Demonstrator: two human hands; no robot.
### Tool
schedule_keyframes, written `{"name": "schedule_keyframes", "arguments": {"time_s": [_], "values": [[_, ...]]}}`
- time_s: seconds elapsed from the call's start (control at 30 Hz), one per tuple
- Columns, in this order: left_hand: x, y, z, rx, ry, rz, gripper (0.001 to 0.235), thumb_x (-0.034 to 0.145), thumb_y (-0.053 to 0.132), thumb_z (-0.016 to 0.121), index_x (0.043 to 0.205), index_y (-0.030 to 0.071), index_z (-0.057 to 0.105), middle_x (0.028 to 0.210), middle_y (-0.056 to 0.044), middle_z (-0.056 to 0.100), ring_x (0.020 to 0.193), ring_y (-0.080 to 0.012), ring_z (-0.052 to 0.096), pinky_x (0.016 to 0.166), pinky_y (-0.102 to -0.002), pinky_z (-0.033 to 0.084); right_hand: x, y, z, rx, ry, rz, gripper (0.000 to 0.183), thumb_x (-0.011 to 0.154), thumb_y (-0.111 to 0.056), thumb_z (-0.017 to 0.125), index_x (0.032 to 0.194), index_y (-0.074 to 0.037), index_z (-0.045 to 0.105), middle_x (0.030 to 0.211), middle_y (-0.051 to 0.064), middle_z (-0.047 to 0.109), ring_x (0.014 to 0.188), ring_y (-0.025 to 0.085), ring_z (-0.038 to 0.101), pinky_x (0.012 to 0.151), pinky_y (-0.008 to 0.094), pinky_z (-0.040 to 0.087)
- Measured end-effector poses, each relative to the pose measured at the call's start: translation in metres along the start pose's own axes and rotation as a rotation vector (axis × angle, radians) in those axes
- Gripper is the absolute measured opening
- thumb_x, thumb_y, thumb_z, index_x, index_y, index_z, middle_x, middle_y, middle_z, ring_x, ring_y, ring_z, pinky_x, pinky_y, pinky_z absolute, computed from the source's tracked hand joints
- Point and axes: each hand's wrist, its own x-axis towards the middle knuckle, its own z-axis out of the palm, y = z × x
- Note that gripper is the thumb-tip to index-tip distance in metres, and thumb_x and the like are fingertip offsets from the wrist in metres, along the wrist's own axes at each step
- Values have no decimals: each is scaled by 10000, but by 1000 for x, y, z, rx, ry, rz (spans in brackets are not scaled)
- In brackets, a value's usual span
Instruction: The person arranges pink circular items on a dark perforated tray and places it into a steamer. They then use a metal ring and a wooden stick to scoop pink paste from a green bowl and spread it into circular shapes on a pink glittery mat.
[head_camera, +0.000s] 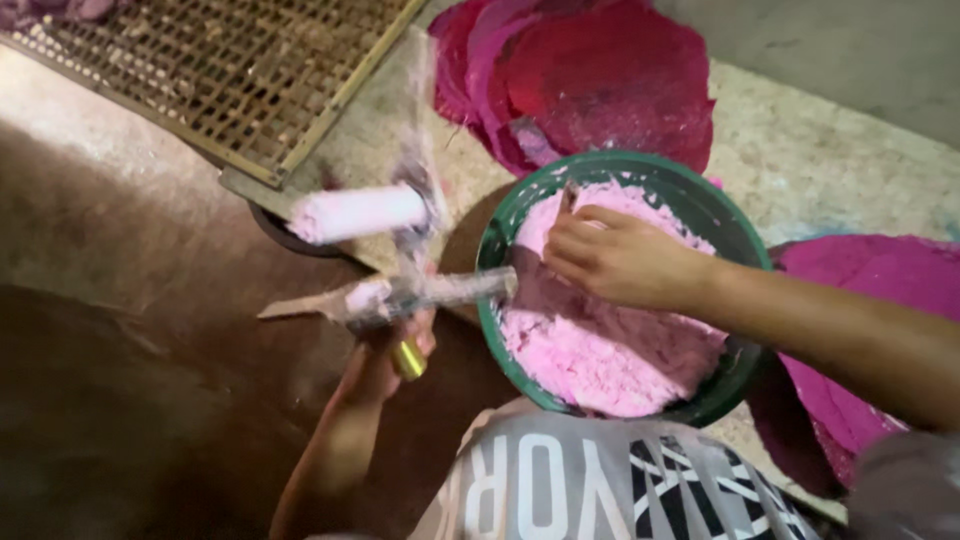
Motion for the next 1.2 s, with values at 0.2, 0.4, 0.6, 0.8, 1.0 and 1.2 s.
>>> {"name": "schedule_keyframes", "arguments": {"time_s": [0.2, 0.4, 0.6, 0.8, 1.0, 1.2], "values": [[51, -19, 20, 74, 314, 174, 546, 937, 202, 686, 1448, 79, 537, 892, 12, 573, 716, -94, 520, 622, -260, 457, 37, -6, 62, -79, -971, 220, 271, 992, -225, 525, 1089, -92, 740, 1091, 115, 717, 1016, 256, 687, 1005, 444, 497], [76, -52, 17, 134, 332, 339, 238, 994, 110, 652, 1209, 11, 646, 1059, -48, 659, 880, -159, 620, 947, -394, 591, -53, -6, 19, 385, -869, 637, 294, 960, -183, 461, 1195, -142, 631, 967, 162, 735, 925, 373, 728, 784, 507, 572], [92, -83, 1, 161, 343, 361, 193, 1020, 106, 667, 1173, -11, 670, 1060, -59, 654, 834, -155, 606, 926, -407, 615, -71, 13, -56, 263, -1162, 918, 473, 1046, -207, 376, 1499, -327, 443, 1033, 79, 780, 937, 290, 772, 792, 449, 591], [107, -121, 1, 341, 310, 369, 186, 978, 84, 641, 1136, -15, 648, 1011, -57, 681, 859, -160, 664, 731, -300, 552, -100, 13, 53, 348, -588, 850, 577, 857, -94, 519, 1418, -223, 480, 1206, 151, 680, 887, 382, 721, 682, 500, 576], [108, -135, -9, 334, 381, 311, 146, 962, 91, 623, 1077, 3, 640, 944, -65, 682, 754, -147, 646, 639, -293, 536, -108, -26, 118, 592, -508, 827, 615, 869, -196, 573, 1474, -231, 466, 1103, 137, 706, 811, 382, 718, 687, 494, 573], [115, -136, -12, 311, 387, 441, 95, 998, 103, 617, 1004, 14, 649, 950, -42, 662, 842, -151, 674, 738, -297, 572, -91, -71, 80, 766, -575, 784, 462, 964, -309, 601, 1417, -267, 527, 962, 136, 743, 753, 348, 717, 684, 462, 576]]}}
